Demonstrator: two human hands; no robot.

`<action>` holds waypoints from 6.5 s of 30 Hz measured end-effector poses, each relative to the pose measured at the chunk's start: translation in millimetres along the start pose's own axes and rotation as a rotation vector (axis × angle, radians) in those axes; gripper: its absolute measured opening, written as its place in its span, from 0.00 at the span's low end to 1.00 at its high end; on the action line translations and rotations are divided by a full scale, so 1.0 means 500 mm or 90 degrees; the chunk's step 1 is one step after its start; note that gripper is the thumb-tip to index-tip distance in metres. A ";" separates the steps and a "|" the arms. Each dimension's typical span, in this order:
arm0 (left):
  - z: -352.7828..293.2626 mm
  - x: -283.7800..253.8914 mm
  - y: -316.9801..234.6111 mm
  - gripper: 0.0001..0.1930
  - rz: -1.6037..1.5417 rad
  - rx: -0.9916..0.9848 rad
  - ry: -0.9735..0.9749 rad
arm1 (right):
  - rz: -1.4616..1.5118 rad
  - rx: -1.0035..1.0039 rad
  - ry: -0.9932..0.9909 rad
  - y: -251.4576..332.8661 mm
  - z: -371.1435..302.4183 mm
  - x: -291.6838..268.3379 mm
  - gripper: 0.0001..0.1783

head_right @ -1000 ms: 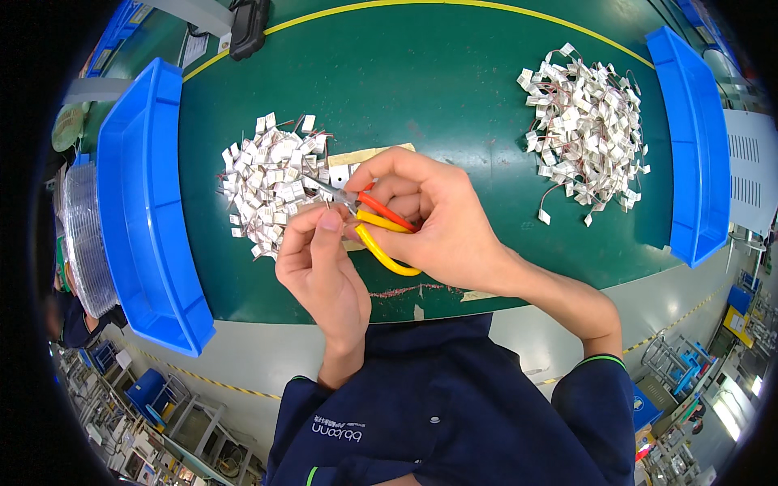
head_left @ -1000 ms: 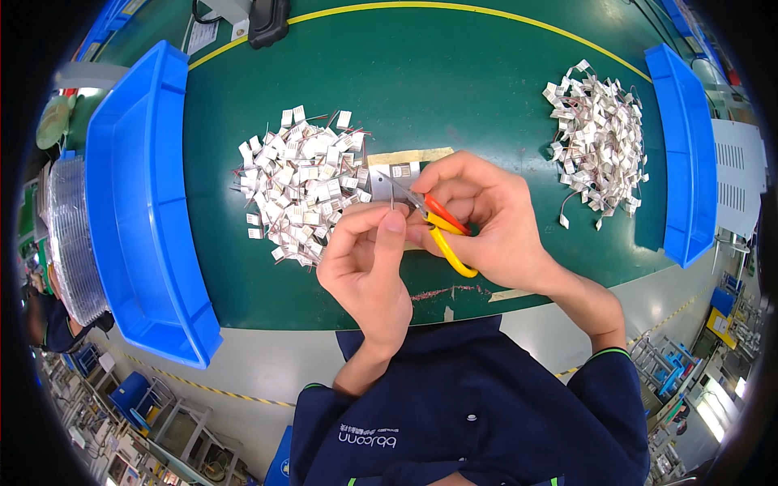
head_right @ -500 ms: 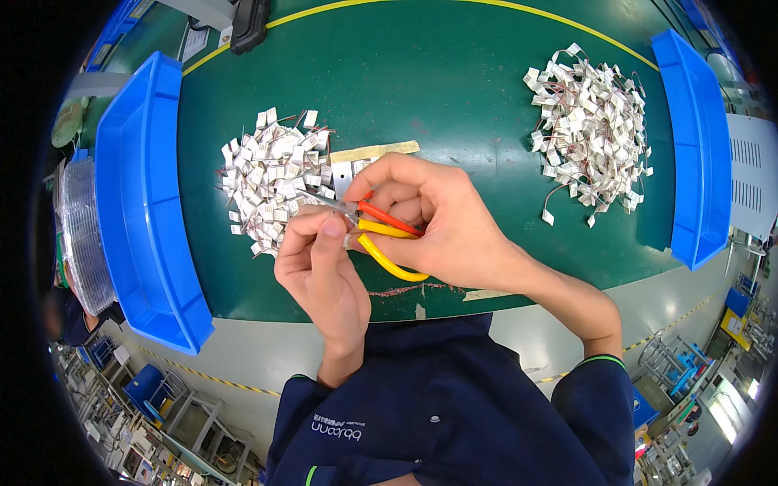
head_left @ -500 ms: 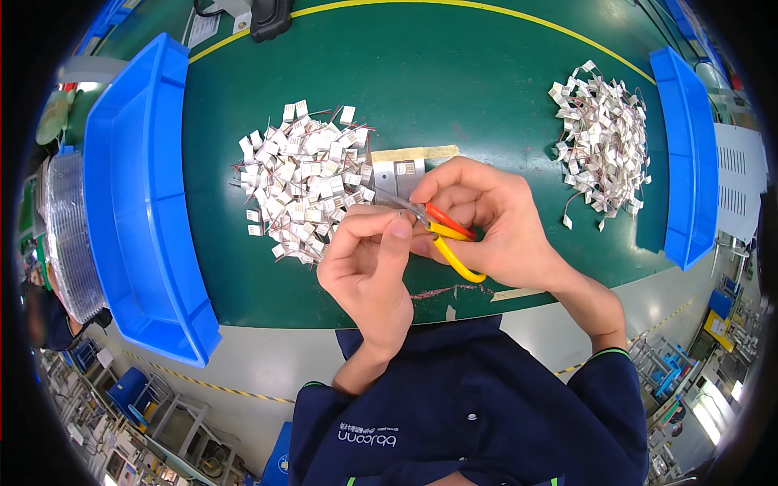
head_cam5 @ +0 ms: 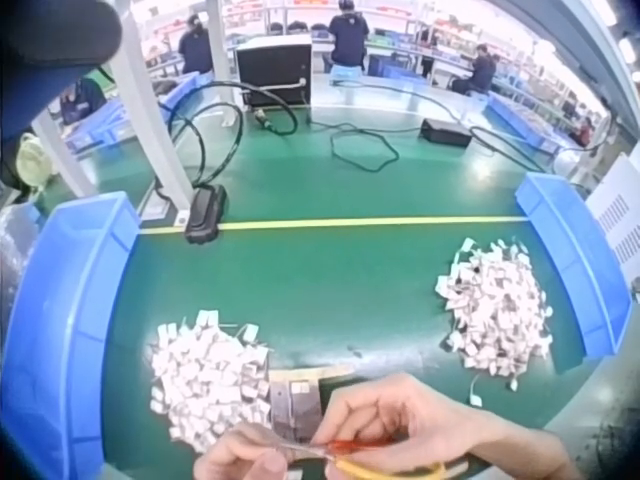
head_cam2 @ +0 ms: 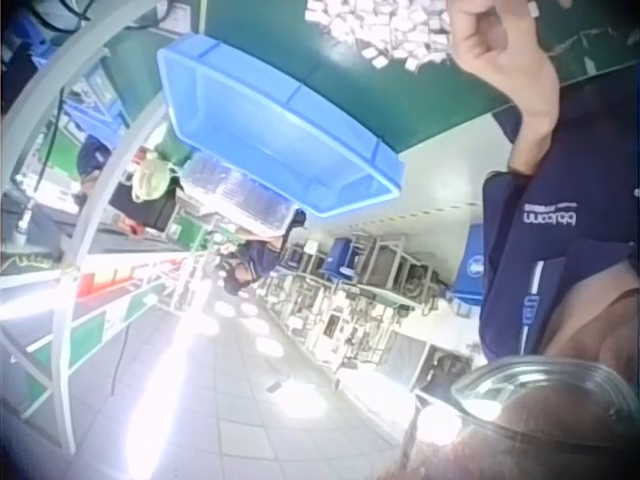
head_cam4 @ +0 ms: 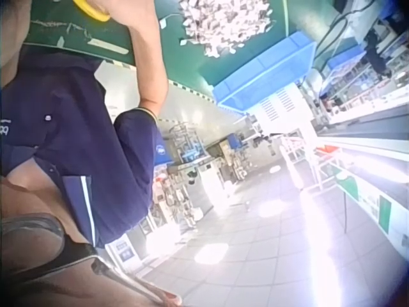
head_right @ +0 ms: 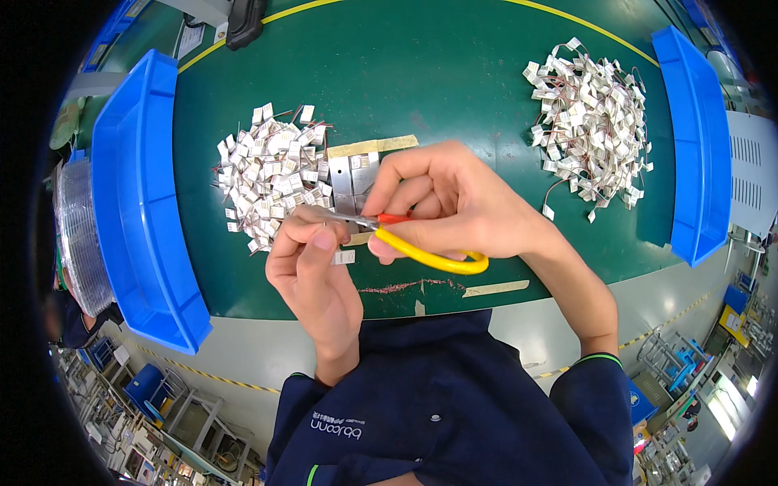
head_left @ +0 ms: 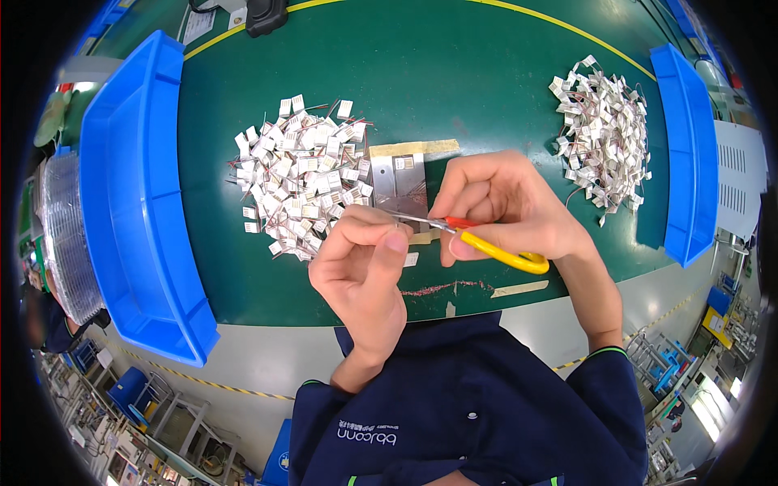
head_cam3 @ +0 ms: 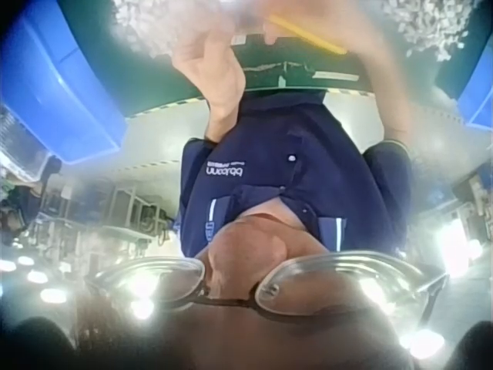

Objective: The person trims small electronic components with scissors on an assembly line.

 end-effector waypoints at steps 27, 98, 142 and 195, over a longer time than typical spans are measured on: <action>0.000 -0.006 0.006 0.05 0.016 -0.030 0.026 | -0.018 0.036 -0.032 0.016 0.001 -0.004 0.11; 0.046 0.017 -0.057 0.14 0.454 0.160 0.175 | 0.142 0.011 -0.166 -0.020 0.016 -0.017 0.17; 0.013 0.008 -0.004 0.02 0.113 -0.019 0.010 | -0.110 -0.118 -0.147 -0.013 0.008 0.016 0.23; 0.016 -0.029 -0.028 0.03 0.092 0.002 -0.024 | 0.003 -0.069 -0.079 0.015 -0.004 -0.011 0.12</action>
Point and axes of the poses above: each hand's wrist, its own z-axis towards the middle knuckle, its own x-axis out of the palm, y = z × x, the point moved 6 cm from there along z, towards the middle knuckle, and after that the axes turned 5 degrees about y, right-handed, at the moved point
